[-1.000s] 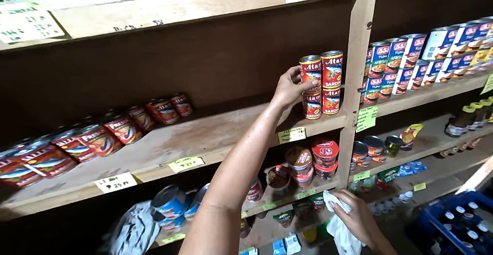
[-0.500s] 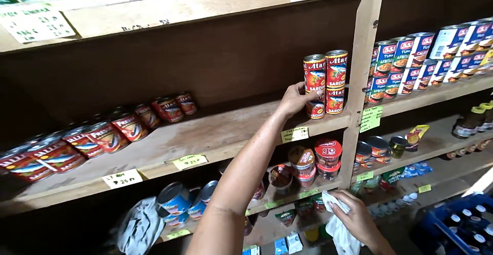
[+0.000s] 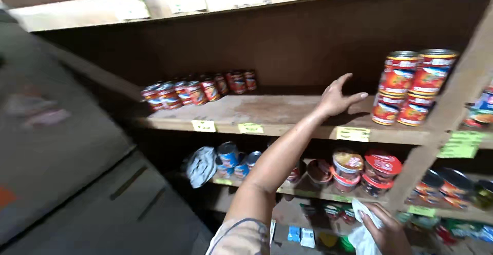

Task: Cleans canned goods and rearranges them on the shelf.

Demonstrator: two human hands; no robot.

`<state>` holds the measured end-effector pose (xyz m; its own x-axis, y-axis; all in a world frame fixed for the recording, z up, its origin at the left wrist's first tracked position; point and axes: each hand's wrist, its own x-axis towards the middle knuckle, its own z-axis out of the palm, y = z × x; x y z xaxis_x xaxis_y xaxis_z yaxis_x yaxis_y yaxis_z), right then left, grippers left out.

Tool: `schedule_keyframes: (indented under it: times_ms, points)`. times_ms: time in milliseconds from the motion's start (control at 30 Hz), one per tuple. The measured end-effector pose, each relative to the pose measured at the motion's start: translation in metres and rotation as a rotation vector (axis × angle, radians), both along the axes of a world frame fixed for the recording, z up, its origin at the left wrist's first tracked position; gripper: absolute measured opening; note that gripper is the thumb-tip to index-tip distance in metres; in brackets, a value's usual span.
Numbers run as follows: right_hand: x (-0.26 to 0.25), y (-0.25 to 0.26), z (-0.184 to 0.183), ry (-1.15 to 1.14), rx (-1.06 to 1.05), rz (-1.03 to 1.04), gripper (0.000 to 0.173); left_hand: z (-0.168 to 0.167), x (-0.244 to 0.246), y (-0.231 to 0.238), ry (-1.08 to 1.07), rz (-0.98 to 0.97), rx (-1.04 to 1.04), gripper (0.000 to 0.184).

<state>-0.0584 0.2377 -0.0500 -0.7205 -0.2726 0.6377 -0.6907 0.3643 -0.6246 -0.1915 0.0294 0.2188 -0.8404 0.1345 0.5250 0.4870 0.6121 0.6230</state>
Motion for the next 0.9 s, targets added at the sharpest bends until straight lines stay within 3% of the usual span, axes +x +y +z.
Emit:
schedule_keyframes:
  times_ms: [133,300,500,633,733,800,900]
  points:
    - [-0.005,-0.025,0.005,-0.008,-0.017,0.138,0.024,0.008,0.021,-0.091,0.045,0.336,-0.202,0.060]
    - [-0.006,-0.062,0.007,-0.038,0.009,0.263,0.026,0.009,0.060,-0.228,0.034,0.750,-0.247,0.047]
    - [0.000,-0.105,0.007,-0.066,0.045,0.311,0.023,0.028,0.121,-0.339,0.132,1.133,-0.256,0.045]
    - [0.005,-0.134,0.010,-0.013,0.090,0.325,0.024,0.050,0.108,-0.355,0.211,1.074,-0.405,0.034]
    - [0.014,-0.151,0.018,-0.068,0.171,0.308,0.025,0.071,0.076,-0.333,-0.030,1.005,-0.578,0.041]
    - [0.021,-0.155,0.021,-0.145,0.185,0.303,0.027,0.077,0.050,-0.321,-0.199,0.983,-0.655,0.054]
    - [0.029,-0.151,0.019,-0.175,0.167,0.270,0.028,0.081,0.020,-0.309,-0.289,0.960,-0.682,0.058]
